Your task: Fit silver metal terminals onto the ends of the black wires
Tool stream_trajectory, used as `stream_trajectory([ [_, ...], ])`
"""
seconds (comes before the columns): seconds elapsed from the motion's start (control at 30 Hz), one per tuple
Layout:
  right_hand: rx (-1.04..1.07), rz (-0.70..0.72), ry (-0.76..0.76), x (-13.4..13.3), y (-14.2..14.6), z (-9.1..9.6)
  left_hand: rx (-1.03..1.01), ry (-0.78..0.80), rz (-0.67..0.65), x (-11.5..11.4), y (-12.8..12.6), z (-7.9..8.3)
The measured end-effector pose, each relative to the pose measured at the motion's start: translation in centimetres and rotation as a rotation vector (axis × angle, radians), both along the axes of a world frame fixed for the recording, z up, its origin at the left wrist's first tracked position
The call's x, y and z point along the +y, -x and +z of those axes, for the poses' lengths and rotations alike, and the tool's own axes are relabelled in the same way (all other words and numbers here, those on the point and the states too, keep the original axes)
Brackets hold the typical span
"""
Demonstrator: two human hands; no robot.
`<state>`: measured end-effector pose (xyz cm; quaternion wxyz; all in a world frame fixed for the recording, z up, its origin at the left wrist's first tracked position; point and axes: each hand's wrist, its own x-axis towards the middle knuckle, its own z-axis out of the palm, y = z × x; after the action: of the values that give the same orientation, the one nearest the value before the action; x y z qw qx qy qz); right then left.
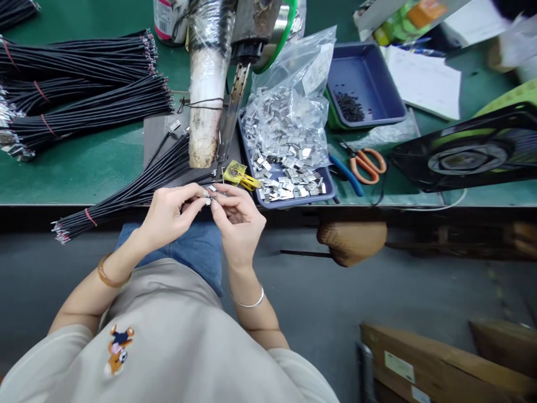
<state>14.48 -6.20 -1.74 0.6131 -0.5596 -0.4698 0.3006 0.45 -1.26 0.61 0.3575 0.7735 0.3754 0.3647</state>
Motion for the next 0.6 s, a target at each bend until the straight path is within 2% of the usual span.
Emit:
stream_trajectory([
  [0.13,-0.113,-0.077,-0.045,-0.3,-0.5,0.2,-0.04,0.134,0.035,0.1,-0.2,0.5],
  [0.3,-0.401,-0.113,-0.33,-0.9,-1.3,0.5,-0.11,0.193,0.071,0.1,-0.7,1.1],
  [0.37,-0.507,-0.109,-0.388,-0.9,-1.4,0.5,-0.149,0.251,0.084,0.1,-0.9,1.2],
  [0.43,-0.493,-0.117,-0.38,-0.6,-1.4,0.4,-0.185,0.33,0.097,0.0,-1.0,1.3],
  [0.5,-0.39,-0.12,-0.326,-0.4,-1.5,0.3,-0.202,0.388,0.102,0.0,-1.1,1.4],
  [0.6,-0.28,-0.09,-0.264,-0.2,-1.6,0.1,-0.192,0.39,0.108,0.0,-1.2,1.7],
])
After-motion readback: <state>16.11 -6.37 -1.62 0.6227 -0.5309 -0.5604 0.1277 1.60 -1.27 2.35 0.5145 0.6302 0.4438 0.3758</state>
